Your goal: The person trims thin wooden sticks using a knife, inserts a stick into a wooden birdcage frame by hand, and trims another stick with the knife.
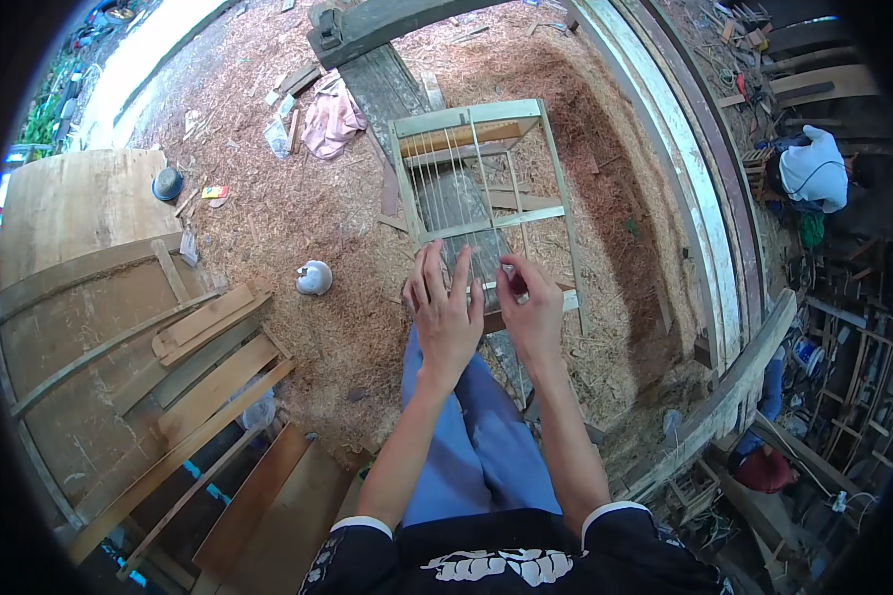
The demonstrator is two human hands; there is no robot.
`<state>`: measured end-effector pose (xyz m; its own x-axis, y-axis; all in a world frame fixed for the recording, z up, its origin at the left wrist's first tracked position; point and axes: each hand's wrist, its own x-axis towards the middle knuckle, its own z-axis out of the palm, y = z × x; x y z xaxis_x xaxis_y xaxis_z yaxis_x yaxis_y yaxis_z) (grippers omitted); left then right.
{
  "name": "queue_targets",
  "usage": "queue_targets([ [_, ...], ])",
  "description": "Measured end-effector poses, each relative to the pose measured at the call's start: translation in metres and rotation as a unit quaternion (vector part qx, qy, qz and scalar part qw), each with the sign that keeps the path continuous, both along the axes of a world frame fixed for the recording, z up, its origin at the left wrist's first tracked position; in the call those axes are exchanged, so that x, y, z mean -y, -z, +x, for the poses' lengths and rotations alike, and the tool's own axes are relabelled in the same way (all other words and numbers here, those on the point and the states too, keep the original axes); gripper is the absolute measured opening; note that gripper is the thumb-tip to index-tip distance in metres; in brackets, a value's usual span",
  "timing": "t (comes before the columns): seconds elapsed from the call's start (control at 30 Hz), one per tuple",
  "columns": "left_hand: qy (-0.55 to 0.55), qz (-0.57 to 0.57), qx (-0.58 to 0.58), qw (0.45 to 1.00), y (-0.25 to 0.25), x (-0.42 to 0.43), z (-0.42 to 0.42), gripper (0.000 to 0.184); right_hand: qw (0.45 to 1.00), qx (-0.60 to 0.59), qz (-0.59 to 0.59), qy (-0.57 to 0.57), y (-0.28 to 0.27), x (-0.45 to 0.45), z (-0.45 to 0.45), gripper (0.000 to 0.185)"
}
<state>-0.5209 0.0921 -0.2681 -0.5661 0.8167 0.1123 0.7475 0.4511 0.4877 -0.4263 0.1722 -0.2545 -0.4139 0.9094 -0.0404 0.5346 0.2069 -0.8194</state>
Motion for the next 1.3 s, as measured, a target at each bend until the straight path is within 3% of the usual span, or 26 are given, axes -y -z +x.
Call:
queue_targets([
  [0.13, -0.005, -0.006, -0.005, 1.000, 0.001, -0.001, 0.002, 0.049, 1.000, -0.016, -0.011, -0.003, 0.006, 0.004, 0.005, 0.026],
  [0.47, -0.010, -0.003, -0.011, 1.000, 0.000, -0.002, 0.003, 0.049, 0.992, 0.059, 0.100, -0.047, 0.003, 0.009, 0.017, 0.033],
  [0.67, 0.005, 0.064, 0.053, 0.997, -0.001, 0.001, -0.004, 0.046, 0.991, 0.028, 0.119, -0.060, 0.012, 0.012, 0.021, 0.034],
  [0.87, 0.128, 0.013, 0.003, 0.992, -0.013, 0.001, -0.004, 0.040, 0.993, 0.011, 0.108, -0.055, 0.016, 0.013, 0.019, 0.032],
  [1.3, 0.137, -0.052, -0.023, 0.989, -0.009, -0.005, 0.002, 0.048, 0.994, 0.015, 0.094, -0.061, 0.005, 0.014, 0.028, 0.037],
])
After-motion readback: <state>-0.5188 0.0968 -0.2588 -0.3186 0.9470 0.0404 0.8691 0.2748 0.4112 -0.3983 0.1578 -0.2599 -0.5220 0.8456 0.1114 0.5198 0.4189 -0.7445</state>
